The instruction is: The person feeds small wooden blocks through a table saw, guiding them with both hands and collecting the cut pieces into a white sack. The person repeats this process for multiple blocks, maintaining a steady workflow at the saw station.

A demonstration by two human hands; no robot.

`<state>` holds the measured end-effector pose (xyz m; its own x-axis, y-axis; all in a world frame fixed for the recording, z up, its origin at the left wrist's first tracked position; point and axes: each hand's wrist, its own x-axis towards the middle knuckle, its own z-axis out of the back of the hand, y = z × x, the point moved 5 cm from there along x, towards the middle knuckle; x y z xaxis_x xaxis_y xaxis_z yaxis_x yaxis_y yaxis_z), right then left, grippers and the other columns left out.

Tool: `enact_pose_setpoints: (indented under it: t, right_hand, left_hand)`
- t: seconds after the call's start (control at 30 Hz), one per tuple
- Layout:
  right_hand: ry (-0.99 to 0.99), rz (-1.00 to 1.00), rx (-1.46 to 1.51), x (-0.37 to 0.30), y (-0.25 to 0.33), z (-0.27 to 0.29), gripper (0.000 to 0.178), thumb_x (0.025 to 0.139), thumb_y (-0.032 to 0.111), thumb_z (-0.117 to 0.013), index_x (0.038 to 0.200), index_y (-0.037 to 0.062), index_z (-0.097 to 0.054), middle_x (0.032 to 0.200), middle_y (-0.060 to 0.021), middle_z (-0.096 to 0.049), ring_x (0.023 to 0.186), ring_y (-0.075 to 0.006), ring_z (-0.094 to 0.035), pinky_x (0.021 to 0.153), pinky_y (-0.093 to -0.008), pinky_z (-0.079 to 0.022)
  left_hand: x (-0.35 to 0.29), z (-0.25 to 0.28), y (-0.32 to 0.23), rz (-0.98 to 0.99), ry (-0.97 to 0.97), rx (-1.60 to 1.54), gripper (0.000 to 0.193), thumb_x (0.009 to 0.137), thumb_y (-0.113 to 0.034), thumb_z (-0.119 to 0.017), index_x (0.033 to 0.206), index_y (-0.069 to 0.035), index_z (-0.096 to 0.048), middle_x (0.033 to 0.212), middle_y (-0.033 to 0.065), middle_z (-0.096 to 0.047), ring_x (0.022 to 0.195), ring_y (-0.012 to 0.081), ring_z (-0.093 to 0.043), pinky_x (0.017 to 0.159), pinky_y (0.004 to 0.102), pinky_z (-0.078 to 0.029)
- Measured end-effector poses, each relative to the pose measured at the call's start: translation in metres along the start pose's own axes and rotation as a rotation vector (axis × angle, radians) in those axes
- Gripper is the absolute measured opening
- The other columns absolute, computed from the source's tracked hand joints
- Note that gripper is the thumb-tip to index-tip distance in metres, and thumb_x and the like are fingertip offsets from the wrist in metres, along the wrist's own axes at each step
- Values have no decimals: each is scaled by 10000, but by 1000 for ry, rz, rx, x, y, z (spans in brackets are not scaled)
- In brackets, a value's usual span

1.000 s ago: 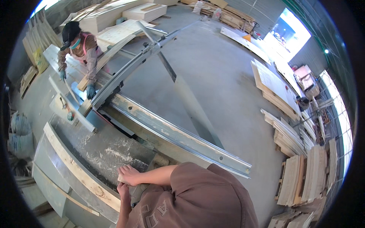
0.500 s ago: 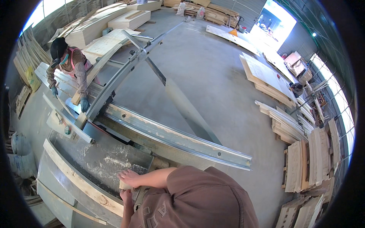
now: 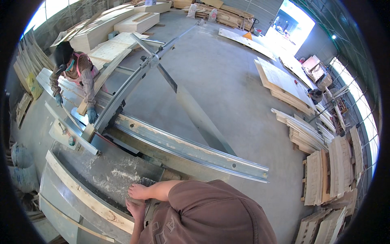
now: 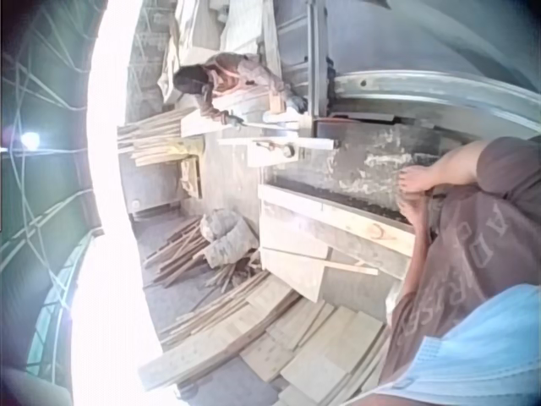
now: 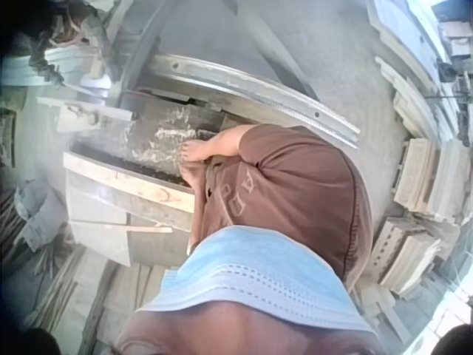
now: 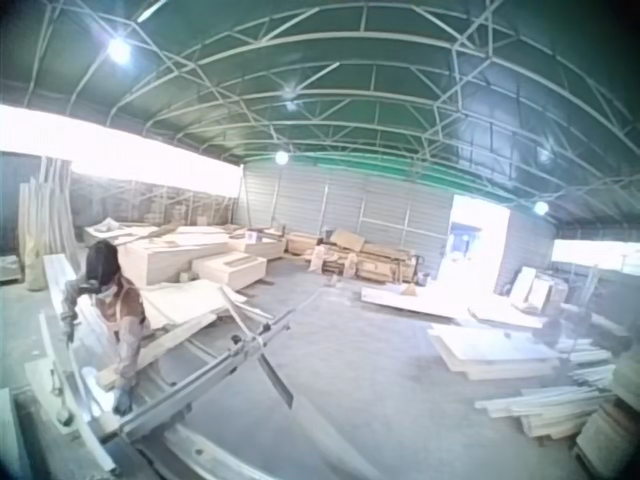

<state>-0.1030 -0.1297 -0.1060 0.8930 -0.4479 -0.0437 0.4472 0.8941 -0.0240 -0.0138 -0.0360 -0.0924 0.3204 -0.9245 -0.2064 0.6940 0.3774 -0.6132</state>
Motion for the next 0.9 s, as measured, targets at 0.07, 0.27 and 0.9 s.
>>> enact_pose_setpoints:
  t: [0.07, 0.27, 0.9]
  right_hand:
    - [56, 43, 55, 4, 0, 1, 477, 873, 285, -771, 1295, 79, -685, 1347, -63, -672, 1291, -237, -603, 1043, -396, -472]
    - [94, 8, 60, 3, -4, -1, 521, 843, 281, -802, 1306, 77, -677, 1389, -80, -661, 1316, -238, -594, 1061, -385, -475]
    - [344, -645, 864, -33, -8, -9, 621, 752, 336, -877, 1166, -101, -726, 1251, -321, -707, 1207, -470, -675, 1021, -523, -574]
  left_hand:
    - [3, 5, -2, -71, 54, 162, 1097, 700, -361, -947, 1549, 67, -400, 1578, 266, -467, 1456, 452, -455, 1204, 524, -407]
    - [20, 9, -11, -203, 193, 372, 1032, 664, -360, -968, 1487, 19, -474, 1399, 210, -571, 1312, 402, -548, 1157, 475, -441]
    - [-6, -20, 12, 306, 112, -826, 414, 781, -11, -695, 1185, 79, -675, 1113, 162, -772, 1010, 246, -721, 884, 409, -581]
